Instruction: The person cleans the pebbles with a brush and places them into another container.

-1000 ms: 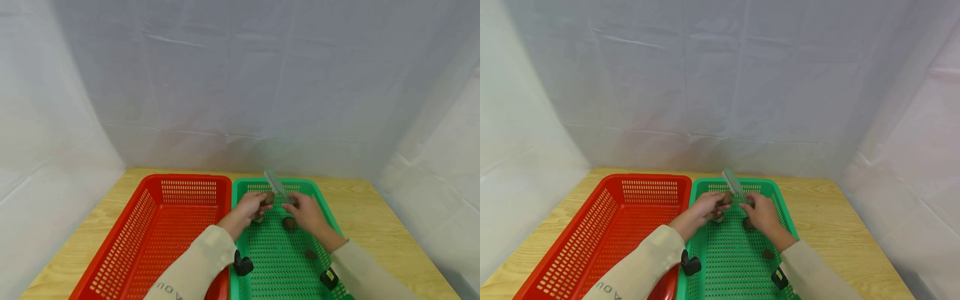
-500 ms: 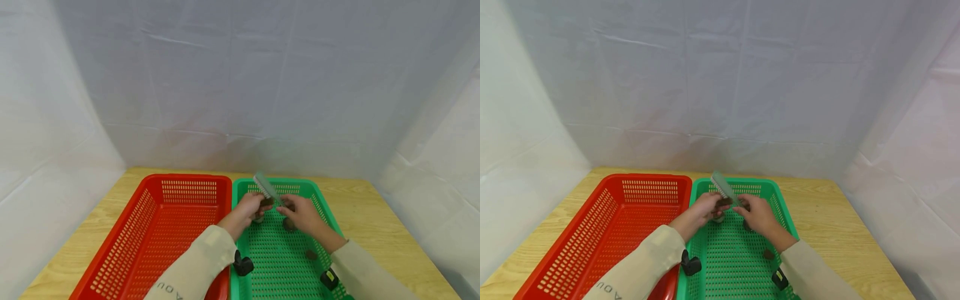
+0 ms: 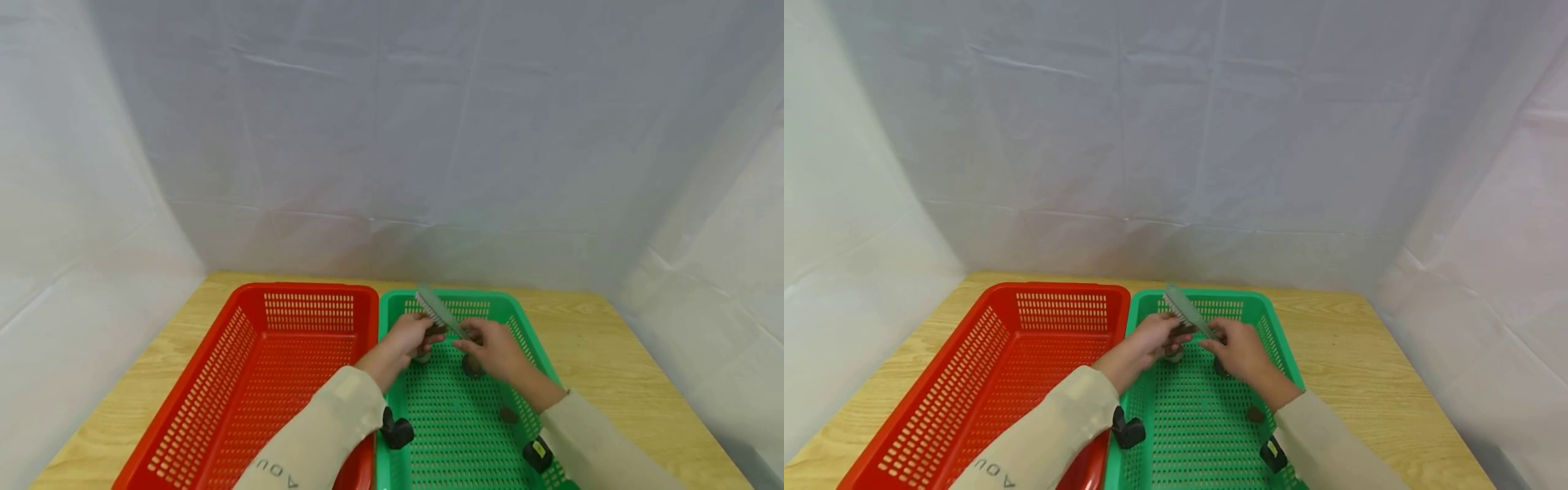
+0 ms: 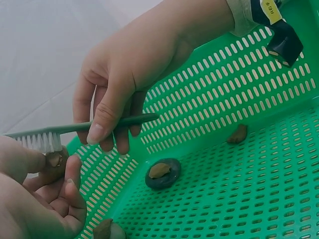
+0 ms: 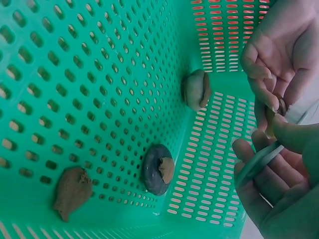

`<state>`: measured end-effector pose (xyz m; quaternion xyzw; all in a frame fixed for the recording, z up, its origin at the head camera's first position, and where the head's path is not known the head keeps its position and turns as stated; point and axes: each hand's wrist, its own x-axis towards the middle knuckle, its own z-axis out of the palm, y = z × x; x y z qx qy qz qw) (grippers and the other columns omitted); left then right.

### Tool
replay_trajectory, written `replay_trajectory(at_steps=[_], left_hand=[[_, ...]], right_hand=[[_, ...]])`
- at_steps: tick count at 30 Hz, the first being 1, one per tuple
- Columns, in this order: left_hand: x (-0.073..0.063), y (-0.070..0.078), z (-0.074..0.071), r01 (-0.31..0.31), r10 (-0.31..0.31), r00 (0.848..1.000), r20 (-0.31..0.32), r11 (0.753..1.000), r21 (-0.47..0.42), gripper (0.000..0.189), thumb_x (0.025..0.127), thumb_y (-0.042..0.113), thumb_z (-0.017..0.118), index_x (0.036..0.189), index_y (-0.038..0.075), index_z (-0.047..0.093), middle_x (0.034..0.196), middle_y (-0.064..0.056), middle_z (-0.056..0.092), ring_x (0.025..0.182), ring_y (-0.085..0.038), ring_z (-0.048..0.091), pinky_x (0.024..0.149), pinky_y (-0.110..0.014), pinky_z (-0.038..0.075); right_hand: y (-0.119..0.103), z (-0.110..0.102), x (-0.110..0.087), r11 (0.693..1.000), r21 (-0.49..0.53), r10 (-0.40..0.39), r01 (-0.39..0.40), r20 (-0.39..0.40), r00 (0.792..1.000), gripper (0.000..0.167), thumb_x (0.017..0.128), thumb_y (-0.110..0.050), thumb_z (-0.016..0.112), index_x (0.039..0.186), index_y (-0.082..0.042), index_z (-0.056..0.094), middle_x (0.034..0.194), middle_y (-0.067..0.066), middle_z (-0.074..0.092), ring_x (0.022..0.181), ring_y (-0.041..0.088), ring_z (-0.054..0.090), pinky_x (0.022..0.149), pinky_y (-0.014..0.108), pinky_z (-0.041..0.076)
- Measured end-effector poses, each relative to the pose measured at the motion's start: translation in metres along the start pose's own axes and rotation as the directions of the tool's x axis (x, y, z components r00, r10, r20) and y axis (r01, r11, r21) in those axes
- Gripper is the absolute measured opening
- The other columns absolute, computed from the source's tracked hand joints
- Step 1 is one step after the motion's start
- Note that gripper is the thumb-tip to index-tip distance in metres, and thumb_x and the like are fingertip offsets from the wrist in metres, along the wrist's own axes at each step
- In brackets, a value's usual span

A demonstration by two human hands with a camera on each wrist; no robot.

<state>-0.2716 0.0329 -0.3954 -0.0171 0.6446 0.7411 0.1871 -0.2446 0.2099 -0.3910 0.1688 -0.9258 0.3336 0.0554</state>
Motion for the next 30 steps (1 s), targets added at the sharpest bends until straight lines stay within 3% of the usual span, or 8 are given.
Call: replay_trajectory(at_steps=[8,16,23,30], left_hand=[[0.0003,-0.0002,-0.0026,-0.003,0.003,1.000,-0.007,1.000,-0.008,0.036,0.106,0.019,0.042,0.133,-0.001,0.056,0.101,-0.008,0.069,0.062,-0.002,0.056,0.055,-0.016,0.039],[0.0006,-0.0006,-0.0024,-0.001,0.001,1.000,-0.011,1.000,-0.008,0.039,0.105,0.019,0.043,0.137,-0.002,0.051,0.097,-0.007,0.068,0.060,-0.002,0.055,0.055,-0.015,0.039],[0.0013,-0.0006,-0.0012,0.005,-0.005,1.000,-0.004,1.000,-0.014,0.036,0.105,0.020,0.044,0.131,-0.001,0.058,0.085,0.000,0.065,0.061,-0.002,0.056,0.054,-0.016,0.037],[-0.0003,-0.0012,0.0001,-0.019,0.019,1.000,-0.018,1.000,-0.010,0.033,0.104,0.016,0.044,0.128,-0.001,0.060,0.104,-0.010,0.071,0.072,-0.007,0.061,0.054,-0.018,0.038]], right_hand=[[0.0014,-0.0014,0.0031,0.998,-0.030,0.053,-0.054,-0.044,0.998,0.034,0.089,-0.014,0.071,0.116,0.005,0.064,0.098,0.017,0.071,0.086,0.027,0.069,0.068,0.038,0.056],[0.0003,-0.0027,0.0024,0.996,0.002,0.087,-0.087,-0.083,0.993,0.032,0.091,-0.013,0.069,0.117,0.004,0.064,0.094,0.014,0.072,0.081,0.024,0.069,0.064,0.036,0.055],[-0.0024,-0.0015,-0.0006,0.999,0.033,0.002,0.001,-0.098,0.995,0.033,0.091,-0.014,0.069,0.119,0.001,0.063,0.093,0.012,0.072,0.079,0.021,0.070,0.065,0.034,0.056],[-0.0042,0.0001,-0.0009,0.996,0.046,-0.072,0.072,-0.014,0.997,0.034,0.090,-0.017,0.070,0.121,-0.002,0.064,0.093,0.006,0.072,0.080,0.015,0.069,0.072,0.036,0.056]])
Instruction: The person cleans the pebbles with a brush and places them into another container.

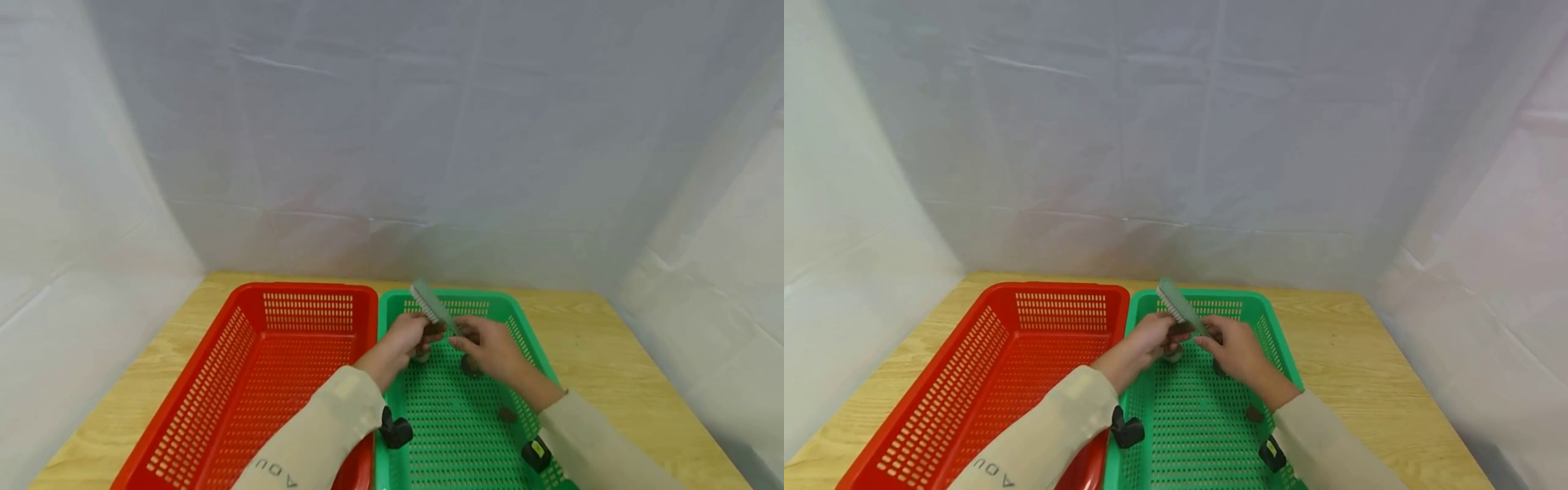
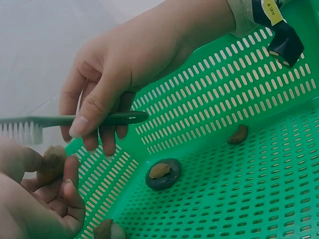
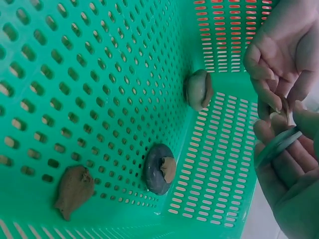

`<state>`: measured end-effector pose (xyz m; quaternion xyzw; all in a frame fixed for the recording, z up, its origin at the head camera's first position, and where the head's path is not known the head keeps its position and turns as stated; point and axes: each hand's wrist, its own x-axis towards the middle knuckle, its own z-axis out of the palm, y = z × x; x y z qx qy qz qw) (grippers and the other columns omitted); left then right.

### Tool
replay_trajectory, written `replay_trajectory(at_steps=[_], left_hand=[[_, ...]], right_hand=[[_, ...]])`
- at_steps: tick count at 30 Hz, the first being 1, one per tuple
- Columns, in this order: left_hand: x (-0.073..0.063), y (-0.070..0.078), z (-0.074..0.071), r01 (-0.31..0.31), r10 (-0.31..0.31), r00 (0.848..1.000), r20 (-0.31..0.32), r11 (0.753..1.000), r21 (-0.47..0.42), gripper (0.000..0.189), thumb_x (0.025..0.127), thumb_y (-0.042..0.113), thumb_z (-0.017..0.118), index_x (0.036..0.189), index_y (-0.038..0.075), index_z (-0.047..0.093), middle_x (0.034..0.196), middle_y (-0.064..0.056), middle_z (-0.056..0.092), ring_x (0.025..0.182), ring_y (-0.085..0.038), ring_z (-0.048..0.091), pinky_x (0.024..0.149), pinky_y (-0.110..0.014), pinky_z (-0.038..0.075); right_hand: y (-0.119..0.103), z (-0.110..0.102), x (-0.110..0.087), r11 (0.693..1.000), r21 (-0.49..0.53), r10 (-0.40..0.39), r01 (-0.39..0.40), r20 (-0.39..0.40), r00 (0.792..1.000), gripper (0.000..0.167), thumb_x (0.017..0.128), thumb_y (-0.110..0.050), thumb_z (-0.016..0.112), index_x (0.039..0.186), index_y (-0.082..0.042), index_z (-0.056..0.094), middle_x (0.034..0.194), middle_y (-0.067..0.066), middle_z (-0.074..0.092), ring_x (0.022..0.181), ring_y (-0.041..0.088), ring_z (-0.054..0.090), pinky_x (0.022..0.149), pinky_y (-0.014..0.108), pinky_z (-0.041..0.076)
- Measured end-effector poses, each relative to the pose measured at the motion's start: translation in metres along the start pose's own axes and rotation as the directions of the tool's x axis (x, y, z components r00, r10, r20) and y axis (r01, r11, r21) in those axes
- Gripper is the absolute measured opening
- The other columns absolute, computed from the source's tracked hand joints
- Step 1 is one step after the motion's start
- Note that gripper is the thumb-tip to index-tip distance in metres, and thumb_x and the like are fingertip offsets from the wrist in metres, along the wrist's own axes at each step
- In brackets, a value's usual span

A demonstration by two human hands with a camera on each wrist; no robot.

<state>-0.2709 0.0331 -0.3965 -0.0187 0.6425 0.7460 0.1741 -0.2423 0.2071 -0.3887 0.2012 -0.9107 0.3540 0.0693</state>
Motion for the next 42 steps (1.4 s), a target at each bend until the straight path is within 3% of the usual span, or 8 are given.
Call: replay_trajectory(at_steps=[6,13,21,28,42], left_hand=[[-0.0005,-0.0002,0.0007,-0.003,0.003,1.000,-0.011,1.000,0.011,0.033,0.104,0.018,0.044,0.126,0.000,0.062,0.109,-0.012,0.071,0.075,-0.008,0.063,0.057,-0.018,0.039],[-0.0014,-0.0025,0.0004,0.000,0.000,1.000,-0.003,1.000,0.013,0.033,0.104,0.019,0.046,0.122,-0.001,0.064,0.090,-0.002,0.073,0.064,-0.004,0.058,0.056,-0.017,0.039],[0.0001,-0.0013,0.0010,0.006,-0.006,1.000,-0.004,1.000,-0.001,0.033,0.104,0.019,0.046,0.120,-0.001,0.066,0.096,-0.007,0.074,0.067,-0.004,0.061,0.056,-0.017,0.040],[0.0012,0.0018,0.0015,0.029,-0.030,0.999,-0.016,0.998,-0.055,0.033,0.103,0.019,0.046,0.116,-0.001,0.067,0.080,0.003,0.071,0.067,-0.005,0.060,0.057,-0.019,0.037],[0.0016,0.0009,0.0014,0.020,-0.022,0.999,-0.024,0.997,-0.075,0.034,0.100,0.022,0.048,0.113,-0.001,0.069,0.094,-0.005,0.075,0.064,-0.004,0.060,0.056,-0.018,0.038]], right_hand=[[0.0028,0.0013,0.0001,1.000,-0.028,0.011,-0.011,0.020,1.000,0.034,0.090,-0.018,0.071,0.119,-0.002,0.065,0.091,0.002,0.072,0.081,0.015,0.069,0.073,0.036,0.056],[0.0028,0.0014,-0.0025,0.998,-0.016,0.055,-0.055,0.036,0.998,0.031,0.089,-0.016,0.071,0.116,-0.001,0.065,0.095,0.008,0.072,0.086,0.023,0.069,0.075,0.040,0.056],[0.0026,-0.0002,-0.0017,0.998,-0.011,0.058,-0.058,0.039,0.998,0.029,0.090,-0.017,0.070,0.113,-0.001,0.065,0.096,0.011,0.072,0.088,0.026,0.069,0.076,0.042,0.056],[0.0020,-0.0007,0.0010,0.996,0.011,0.089,-0.089,0.027,0.996,0.031,0.090,-0.016,0.070,0.116,0.000,0.064,0.099,0.012,0.072,0.090,0.026,0.069,0.077,0.042,0.056],[0.0012,-0.0014,0.0022,0.994,0.035,0.103,-0.104,0.026,0.994,0.031,0.090,-0.016,0.070,0.117,-0.001,0.064,0.097,0.010,0.072,0.088,0.022,0.070,0.077,0.041,0.056]])
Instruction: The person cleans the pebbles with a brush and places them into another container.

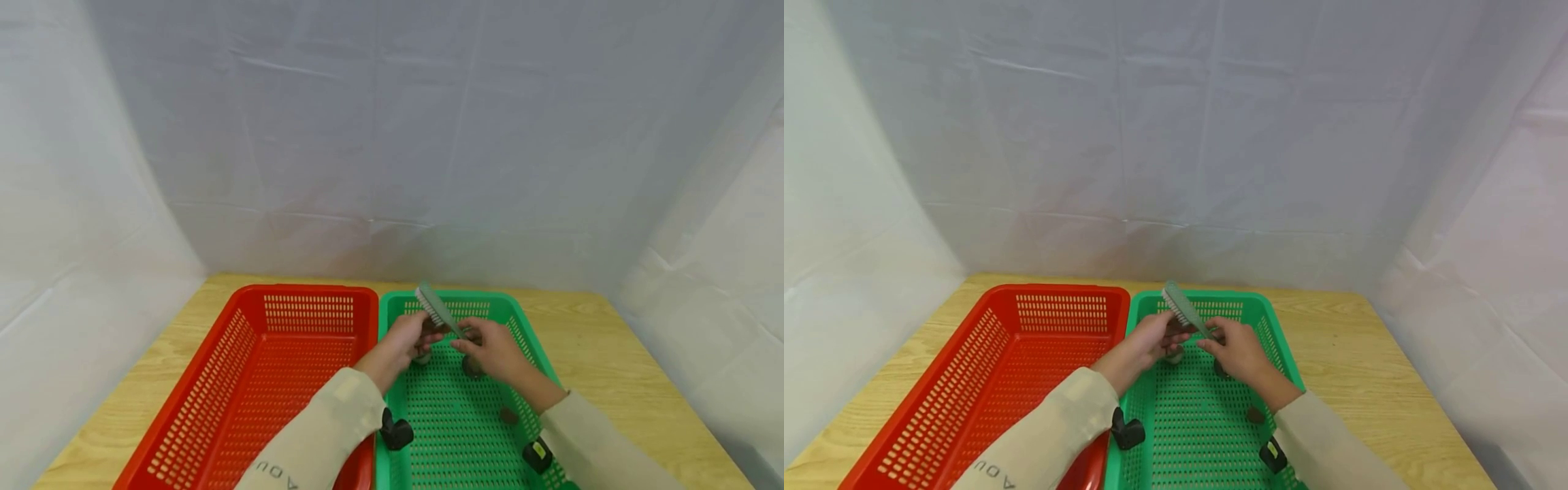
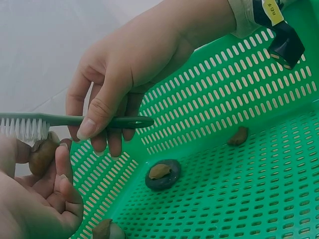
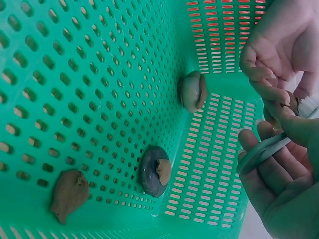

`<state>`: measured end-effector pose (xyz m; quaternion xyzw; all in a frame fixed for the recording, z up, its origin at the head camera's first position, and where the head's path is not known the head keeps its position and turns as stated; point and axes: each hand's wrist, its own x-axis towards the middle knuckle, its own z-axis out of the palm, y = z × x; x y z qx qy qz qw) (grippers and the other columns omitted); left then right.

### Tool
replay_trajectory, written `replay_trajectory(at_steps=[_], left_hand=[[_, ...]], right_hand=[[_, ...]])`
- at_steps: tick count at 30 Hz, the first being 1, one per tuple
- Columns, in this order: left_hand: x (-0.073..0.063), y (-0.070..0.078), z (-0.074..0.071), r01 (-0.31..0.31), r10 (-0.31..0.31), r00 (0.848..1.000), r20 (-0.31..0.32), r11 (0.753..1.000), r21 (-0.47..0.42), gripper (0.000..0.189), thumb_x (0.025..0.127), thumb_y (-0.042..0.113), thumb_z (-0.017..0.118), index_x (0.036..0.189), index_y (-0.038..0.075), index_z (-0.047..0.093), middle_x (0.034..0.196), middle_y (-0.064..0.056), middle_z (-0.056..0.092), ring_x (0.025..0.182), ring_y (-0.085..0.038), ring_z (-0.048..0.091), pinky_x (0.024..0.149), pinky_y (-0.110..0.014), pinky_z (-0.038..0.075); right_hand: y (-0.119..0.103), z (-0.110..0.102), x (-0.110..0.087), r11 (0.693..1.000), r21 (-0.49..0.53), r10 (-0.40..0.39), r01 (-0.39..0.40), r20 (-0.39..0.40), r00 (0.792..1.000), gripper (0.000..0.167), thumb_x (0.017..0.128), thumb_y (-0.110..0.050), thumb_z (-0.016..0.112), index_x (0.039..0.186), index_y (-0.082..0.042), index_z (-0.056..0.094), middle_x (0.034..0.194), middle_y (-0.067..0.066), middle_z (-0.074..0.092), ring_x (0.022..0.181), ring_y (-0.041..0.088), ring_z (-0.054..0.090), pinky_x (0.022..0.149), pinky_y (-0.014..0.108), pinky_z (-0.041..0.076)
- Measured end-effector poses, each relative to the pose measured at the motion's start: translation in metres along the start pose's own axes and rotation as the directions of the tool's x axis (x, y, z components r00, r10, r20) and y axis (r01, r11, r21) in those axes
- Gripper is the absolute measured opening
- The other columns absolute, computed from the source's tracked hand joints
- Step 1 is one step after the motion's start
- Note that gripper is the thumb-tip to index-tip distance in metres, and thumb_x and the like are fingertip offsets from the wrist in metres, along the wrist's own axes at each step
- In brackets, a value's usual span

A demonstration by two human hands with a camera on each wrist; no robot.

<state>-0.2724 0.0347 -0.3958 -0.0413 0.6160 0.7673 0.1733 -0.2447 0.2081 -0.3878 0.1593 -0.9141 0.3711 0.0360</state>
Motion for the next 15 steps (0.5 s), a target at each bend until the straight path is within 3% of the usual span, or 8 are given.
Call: replay_trajectory(at_steps=[8,15], left_hand=[[-0.0008,0.0018,-0.0007,0.012,-0.012,1.000,-0.003,1.000,-0.017,0.034,0.099,0.023,0.049,0.112,0.000,0.071,0.087,-0.002,0.073,0.062,-0.004,0.058,0.054,-0.018,0.038],[-0.0020,0.0043,-0.0021,0.021,-0.021,1.000,0.009,0.997,-0.071,0.036,0.099,0.020,0.044,0.116,-0.002,0.066,0.077,0.003,0.071,0.059,-0.001,0.057,0.055,-0.017,0.036]], right_hand=[[-0.0003,-0.0007,-0.0004,1.000,0.001,0.029,-0.029,-0.023,0.999,0.031,0.091,-0.015,0.070,0.118,-0.002,0.064,0.100,0.011,0.072,0.090,0.024,0.069,0.079,0.042,0.055],[0.0000,-0.0033,-0.0018,0.997,0.026,0.070,-0.069,-0.063,0.996,0.028,0.093,-0.010,0.065,0.116,0.006,0.061,0.096,0.021,0.071,0.079,0.027,0.071,0.063,0.036,0.056]])
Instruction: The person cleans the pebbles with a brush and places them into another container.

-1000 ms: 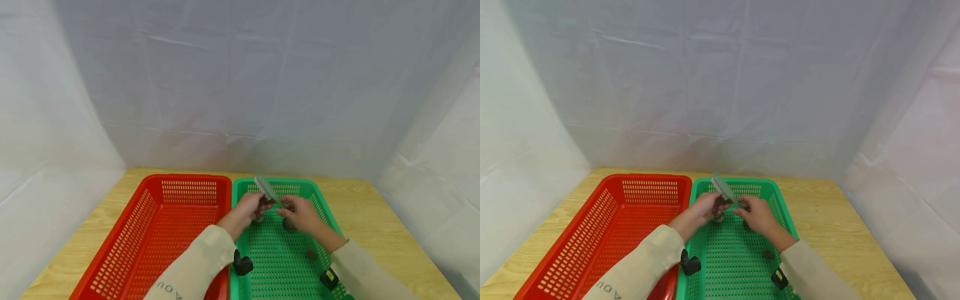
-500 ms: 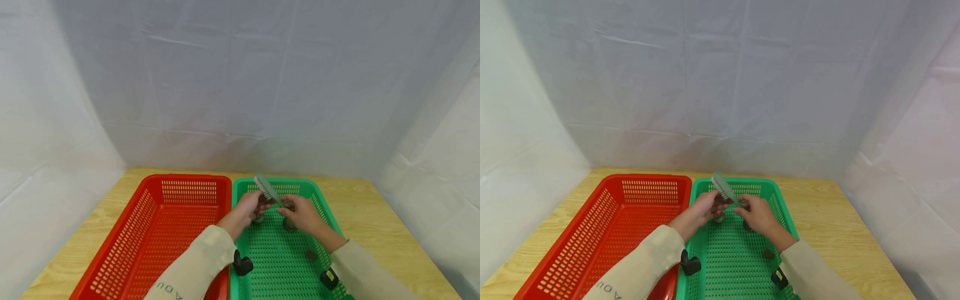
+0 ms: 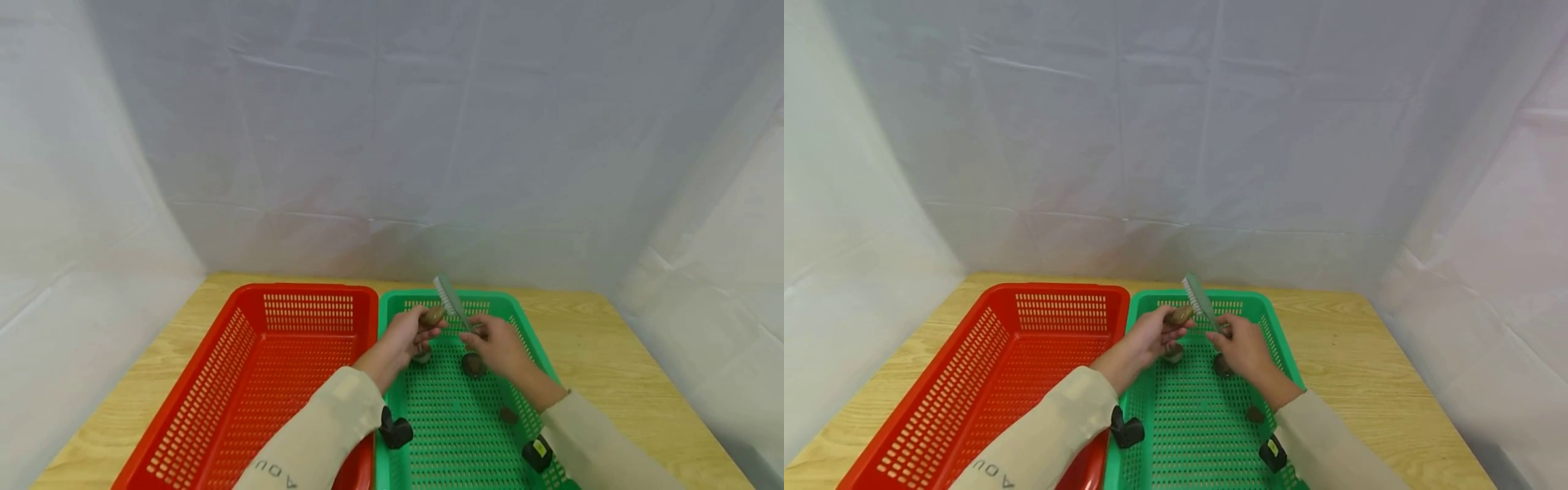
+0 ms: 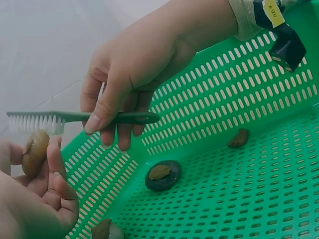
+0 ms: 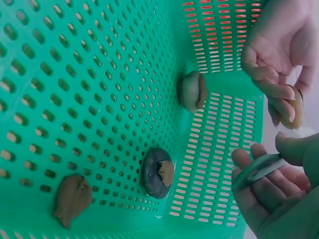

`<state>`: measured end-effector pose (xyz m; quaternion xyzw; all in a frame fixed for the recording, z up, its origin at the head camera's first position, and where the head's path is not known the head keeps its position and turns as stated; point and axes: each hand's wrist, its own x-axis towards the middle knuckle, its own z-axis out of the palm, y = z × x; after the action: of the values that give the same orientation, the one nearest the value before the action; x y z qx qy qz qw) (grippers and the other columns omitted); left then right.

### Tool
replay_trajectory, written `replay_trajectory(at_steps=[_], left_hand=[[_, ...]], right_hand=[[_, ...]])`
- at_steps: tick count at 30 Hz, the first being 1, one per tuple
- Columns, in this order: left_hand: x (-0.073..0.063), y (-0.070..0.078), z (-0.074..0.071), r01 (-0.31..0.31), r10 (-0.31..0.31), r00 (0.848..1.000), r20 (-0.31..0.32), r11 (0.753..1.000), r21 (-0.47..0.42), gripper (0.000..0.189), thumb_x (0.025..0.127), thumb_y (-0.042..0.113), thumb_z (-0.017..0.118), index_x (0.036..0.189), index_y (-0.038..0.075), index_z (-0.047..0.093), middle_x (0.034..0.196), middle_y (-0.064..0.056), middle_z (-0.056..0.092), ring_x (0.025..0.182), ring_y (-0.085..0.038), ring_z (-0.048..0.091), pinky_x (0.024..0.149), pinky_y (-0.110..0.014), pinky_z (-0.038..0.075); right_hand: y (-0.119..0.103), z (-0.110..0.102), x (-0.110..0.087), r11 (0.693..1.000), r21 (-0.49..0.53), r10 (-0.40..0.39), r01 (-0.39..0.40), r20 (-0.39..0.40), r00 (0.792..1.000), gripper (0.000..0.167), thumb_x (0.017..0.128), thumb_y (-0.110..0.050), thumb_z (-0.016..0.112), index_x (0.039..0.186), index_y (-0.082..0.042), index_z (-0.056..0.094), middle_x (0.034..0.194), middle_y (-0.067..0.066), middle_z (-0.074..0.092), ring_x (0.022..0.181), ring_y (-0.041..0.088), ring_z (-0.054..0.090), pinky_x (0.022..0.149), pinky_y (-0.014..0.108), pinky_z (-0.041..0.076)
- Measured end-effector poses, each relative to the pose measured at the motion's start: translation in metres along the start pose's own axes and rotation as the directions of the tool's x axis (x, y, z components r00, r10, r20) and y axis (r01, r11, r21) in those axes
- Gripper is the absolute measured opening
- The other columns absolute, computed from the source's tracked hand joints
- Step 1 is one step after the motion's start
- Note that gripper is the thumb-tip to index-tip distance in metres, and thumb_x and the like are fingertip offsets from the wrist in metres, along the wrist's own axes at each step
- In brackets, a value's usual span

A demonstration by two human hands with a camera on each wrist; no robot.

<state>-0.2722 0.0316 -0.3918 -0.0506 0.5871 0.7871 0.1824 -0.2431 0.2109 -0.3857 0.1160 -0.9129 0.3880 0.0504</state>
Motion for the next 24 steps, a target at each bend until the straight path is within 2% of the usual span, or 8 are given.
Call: replay_trajectory(at_steps=[4,8,16,20,24], left_hand=[[-0.0004,0.0015,0.0006,0.002,-0.002,1.000,-0.006,1.000,-0.021,0.036,0.100,0.021,0.044,0.118,-0.003,0.065,0.077,0.004,0.071,0.058,0.000,0.058,0.055,-0.017,0.036],[0.0005,0.0002,0.0013,0.003,-0.004,1.000,-0.027,1.000,-0.029,0.033,0.100,0.019,0.047,0.115,-0.002,0.067,0.080,0.001,0.072,0.060,-0.002,0.059,0.055,-0.018,0.037],[0.0018,-0.0035,0.0012,-0.013,0.013,1.000,-0.016,1.000,0.025,0.033,0.101,0.023,0.050,0.114,0.000,0.070,0.093,-0.005,0.074,0.071,-0.007,0.063,0.056,-0.018,0.039],[0.0024,-0.0041,0.0011,-0.025,0.025,0.999,-0.024,1.000,-0.001,0.034,0.101,0.020,0.048,0.118,-0.002,0.067,0.099,-0.010,0.074,0.078,-0.010,0.067,0.054,-0.017,0.040],[0.0033,-0.0047,0.0015,-0.041,0.040,0.999,-0.027,0.999,-0.025,0.035,0.101,0.020,0.047,0.119,-0.003,0.066,0.101,-0.014,0.073,0.086,-0.015,0.069,0.054,-0.017,0.042]], right_hand=[[-0.0009,-0.0002,0.0004,1.000,-0.014,0.005,-0.005,-0.014,1.000,0.028,0.093,-0.011,0.065,0.116,0.005,0.061,0.096,0.020,0.071,0.079,0.027,0.071,0.062,0.035,0.056],[-0.0021,0.0015,-0.0003,0.999,-0.009,-0.038,0.038,-0.026,0.999,0.030,0.093,-0.012,0.066,0.118,0.003,0.061,0.095,0.016,0.072,0.081,0.025,0.071,0.067,0.036,0.056],[-0.0046,0.0046,-0.0015,0.989,-0.006,-0.148,0.148,-0.009,0.989,0.032,0.092,-0.013,0.068,0.121,-0.003,0.063,0.094,0.010,0.072,0.082,0.021,0.070,0.072,0.037,0.057],[-0.0046,0.0054,-0.0010,0.981,-0.048,-0.190,0.190,0.002,0.982,0.031,0.090,-0.015,0.070,0.118,-0.004,0.065,0.093,0.007,0.072,0.081,0.017,0.069,0.071,0.035,0.056],[-0.0044,0.0061,-0.0016,0.979,-0.059,-0.197,0.198,0.018,0.980,0.032,0.089,-0.015,0.071,0.118,-0.002,0.065,0.094,0.007,0.072,0.082,0.017,0.069,0.071,0.034,0.055]])
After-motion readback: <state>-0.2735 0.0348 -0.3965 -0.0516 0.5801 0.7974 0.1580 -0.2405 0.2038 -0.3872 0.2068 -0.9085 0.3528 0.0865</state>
